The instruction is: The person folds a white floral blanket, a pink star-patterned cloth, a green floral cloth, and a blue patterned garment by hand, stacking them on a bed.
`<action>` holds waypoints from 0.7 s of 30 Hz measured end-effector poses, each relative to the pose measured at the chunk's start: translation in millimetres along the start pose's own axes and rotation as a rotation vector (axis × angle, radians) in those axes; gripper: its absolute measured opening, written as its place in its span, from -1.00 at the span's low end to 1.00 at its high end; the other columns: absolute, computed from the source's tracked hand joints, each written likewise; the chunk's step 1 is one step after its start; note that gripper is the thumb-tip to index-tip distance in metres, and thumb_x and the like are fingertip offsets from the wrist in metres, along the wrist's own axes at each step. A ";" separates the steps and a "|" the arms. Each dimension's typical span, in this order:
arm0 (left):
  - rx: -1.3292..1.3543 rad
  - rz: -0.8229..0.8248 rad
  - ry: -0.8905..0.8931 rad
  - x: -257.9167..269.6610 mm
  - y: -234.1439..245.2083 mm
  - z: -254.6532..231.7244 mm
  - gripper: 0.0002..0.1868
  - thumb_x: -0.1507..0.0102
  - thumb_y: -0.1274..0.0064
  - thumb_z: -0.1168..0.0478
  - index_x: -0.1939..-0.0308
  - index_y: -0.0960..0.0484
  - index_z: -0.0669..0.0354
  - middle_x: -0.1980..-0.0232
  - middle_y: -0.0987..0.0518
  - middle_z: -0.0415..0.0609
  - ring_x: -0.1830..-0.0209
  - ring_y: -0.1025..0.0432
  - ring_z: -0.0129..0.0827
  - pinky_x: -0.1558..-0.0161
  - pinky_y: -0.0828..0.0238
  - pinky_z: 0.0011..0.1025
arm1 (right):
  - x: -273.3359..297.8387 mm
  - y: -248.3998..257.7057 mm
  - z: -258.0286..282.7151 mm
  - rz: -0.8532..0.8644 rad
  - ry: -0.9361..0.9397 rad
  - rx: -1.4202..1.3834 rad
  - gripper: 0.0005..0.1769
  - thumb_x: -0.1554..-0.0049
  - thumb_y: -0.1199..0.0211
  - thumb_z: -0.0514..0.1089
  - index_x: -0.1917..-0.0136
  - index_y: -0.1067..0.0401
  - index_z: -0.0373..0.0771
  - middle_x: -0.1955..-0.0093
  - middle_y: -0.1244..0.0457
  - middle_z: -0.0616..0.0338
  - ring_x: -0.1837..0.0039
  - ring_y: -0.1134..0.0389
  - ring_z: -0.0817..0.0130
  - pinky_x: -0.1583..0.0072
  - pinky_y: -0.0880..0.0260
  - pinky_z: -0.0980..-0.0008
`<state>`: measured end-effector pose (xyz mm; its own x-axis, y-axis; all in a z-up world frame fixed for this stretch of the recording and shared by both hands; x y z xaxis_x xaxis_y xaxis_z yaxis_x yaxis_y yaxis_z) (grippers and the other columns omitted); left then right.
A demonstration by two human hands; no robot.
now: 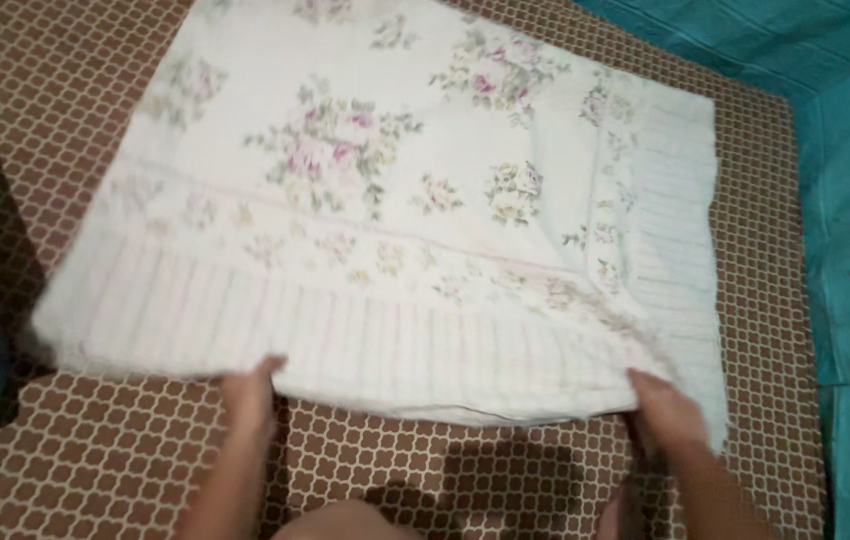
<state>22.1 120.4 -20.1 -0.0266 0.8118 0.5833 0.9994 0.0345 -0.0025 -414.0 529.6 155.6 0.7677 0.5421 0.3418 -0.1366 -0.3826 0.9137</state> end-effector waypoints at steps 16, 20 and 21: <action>0.323 0.046 -0.538 15.0 -13.8 -226.9 -0.67 -0.22 -0.09 0.35 -0.05 -0.58 0.45 -0.08 -0.65 0.01 -0.04 -0.54 -0.29 -0.13 -0.46 -0.42 | -98.4 113.8 -81.6 0.312 0.067 -0.003 -0.69 -0.22 -0.22 0.05 -0.21 -0.58 0.08 -0.14 -0.48 0.15 -0.08 -0.55 0.26 -0.13 -0.60 0.24; 0.180 0.054 -0.718 39.3 -12.1 -254.3 -0.66 -0.23 -0.10 0.38 -0.06 -0.56 0.52 -0.08 -0.64 0.04 -0.03 -0.52 -0.29 -0.12 -0.44 -0.42 | -76.4 183.5 -94.5 0.134 -0.038 0.008 -0.60 -0.20 -0.19 -0.23 -0.28 -0.47 0.10 -0.07 -0.50 0.18 0.03 -0.60 0.27 -0.03 -0.60 0.24; 0.144 0.041 -0.736 45.5 -11.6 -255.5 -0.65 -0.21 -0.12 0.38 -0.06 -0.55 0.52 -0.08 -0.64 0.03 -0.03 -0.53 -0.30 -0.12 -0.44 -0.43 | -69.0 200.1 -96.5 0.075 -0.015 0.059 -0.65 -0.20 -0.22 -0.19 -0.23 -0.50 0.09 -0.02 -0.51 0.19 0.05 -0.60 0.30 -0.04 -0.61 0.25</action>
<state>15.0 8.0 214.0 -0.0483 0.9924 -0.1135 0.9885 0.0312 -0.1483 -554.7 487.9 336.0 0.7659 0.4991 0.4053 -0.1572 -0.4659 0.8708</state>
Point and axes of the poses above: each hand's wrist, its own x-axis away from the middle knuckle, its own y-axis out of the back of the hand, z = x × y, the point moved 4 cm from there along -x, towards the middle knuckle
